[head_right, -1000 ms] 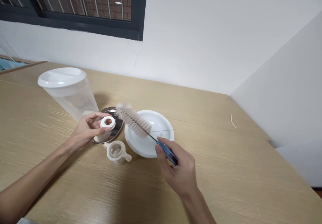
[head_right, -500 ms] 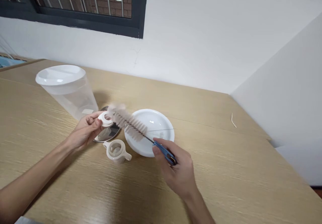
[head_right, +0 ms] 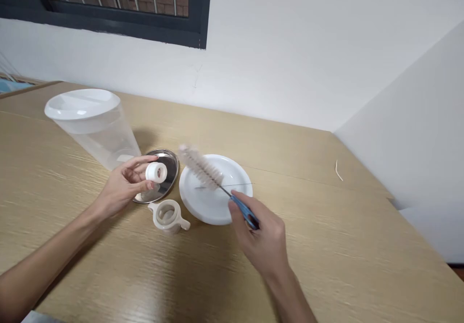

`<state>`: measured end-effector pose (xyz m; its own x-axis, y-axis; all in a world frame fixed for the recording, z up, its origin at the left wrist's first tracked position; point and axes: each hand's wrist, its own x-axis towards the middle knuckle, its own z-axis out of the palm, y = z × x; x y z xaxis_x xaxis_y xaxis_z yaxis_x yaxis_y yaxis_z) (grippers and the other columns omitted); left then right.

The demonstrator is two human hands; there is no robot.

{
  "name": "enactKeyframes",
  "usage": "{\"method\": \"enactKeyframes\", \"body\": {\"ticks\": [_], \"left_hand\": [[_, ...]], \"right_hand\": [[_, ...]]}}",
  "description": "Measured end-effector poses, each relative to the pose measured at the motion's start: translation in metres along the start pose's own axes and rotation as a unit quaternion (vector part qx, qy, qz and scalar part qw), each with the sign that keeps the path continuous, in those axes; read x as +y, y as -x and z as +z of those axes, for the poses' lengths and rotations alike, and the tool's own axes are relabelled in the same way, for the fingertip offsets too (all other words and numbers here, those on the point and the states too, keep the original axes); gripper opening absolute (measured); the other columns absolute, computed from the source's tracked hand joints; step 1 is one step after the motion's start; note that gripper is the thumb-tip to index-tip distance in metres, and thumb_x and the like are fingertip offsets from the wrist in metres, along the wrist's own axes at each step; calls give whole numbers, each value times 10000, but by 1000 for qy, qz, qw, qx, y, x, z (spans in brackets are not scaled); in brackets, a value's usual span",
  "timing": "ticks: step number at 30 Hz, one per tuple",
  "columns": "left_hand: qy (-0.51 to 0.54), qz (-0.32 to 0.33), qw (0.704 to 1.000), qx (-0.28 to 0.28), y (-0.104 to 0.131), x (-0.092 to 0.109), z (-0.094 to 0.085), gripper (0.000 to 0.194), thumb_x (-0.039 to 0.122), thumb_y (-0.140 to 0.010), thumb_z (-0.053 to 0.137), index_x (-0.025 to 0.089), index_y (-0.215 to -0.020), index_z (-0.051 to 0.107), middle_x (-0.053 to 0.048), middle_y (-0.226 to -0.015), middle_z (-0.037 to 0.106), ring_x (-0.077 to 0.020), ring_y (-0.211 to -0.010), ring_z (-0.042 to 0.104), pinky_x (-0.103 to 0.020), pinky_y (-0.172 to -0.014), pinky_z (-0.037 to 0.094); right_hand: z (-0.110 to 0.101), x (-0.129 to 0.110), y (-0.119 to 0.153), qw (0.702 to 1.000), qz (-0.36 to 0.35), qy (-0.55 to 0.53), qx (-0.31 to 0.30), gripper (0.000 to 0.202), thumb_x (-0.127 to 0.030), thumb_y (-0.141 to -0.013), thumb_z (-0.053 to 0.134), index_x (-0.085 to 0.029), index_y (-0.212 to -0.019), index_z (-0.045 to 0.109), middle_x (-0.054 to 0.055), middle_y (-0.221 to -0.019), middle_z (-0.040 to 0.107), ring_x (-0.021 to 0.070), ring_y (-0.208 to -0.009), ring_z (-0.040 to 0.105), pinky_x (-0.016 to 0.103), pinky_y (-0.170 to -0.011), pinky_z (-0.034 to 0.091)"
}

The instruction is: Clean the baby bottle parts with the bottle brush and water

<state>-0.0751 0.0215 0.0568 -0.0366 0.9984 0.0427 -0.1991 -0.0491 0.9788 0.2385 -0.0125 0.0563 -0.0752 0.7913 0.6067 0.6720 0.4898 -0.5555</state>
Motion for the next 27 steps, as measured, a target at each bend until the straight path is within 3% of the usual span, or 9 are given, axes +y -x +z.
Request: {"method": "enactKeyframes", "body": {"ticks": [3,8,12,18,22,27], "left_hand": [[-2,7,1000,12,-1,1,1,707,175,-507,1015,182,-1149,721,-71,-967,803,-202,-801,754,-306,-729,618],[13,12,1000,6,-1,-1,1,729,128,-489,1009,172,-1147,699,-62,-956,802,-180,-822,746,-294,-765,618],[-8,23,1000,5,0,-2,1,690,113,-503,1003,171,-1123,707,-59,-974,795,-181,-898,739,-267,-773,601],[-34,49,998,-14,0,-7,-1,676,119,-526,995,200,-1133,708,-38,-1018,766,-178,-951,725,-288,-828,605],[-60,44,997,-16,2,-7,0,655,155,-559,986,193,-1138,683,-48,-1020,759,-196,-894,738,-336,-814,621],[-94,70,993,8,1,-10,-1,664,202,-557,987,184,-1141,671,-90,-1175,735,-204,-905,743,-362,-842,621]], "right_hand": [[-2,2,0,1000,20,-19,13,183,-340,-948,686,-224,-1031,802,22,-818,806,122,-507,636,216,-460,505],[-3,2,1,999,11,-18,-46,197,-346,-949,682,-221,-1029,812,20,-833,808,105,-491,609,211,-463,485],[-4,5,2,998,45,-30,-12,206,-344,-956,685,-205,-1053,802,33,-846,807,119,-554,651,209,-490,502],[-4,6,0,998,14,-33,-54,167,-329,-947,696,-227,-1022,806,3,-819,801,101,-524,632,190,-477,494],[-4,8,0,999,12,-18,-26,168,-305,-954,694,-213,-1052,795,11,-846,809,104,-545,653,186,-497,515],[-2,7,0,998,-49,-14,-28,143,-270,-940,700,-214,-1030,796,1,-836,803,83,-513,622,179,-483,493]]}}
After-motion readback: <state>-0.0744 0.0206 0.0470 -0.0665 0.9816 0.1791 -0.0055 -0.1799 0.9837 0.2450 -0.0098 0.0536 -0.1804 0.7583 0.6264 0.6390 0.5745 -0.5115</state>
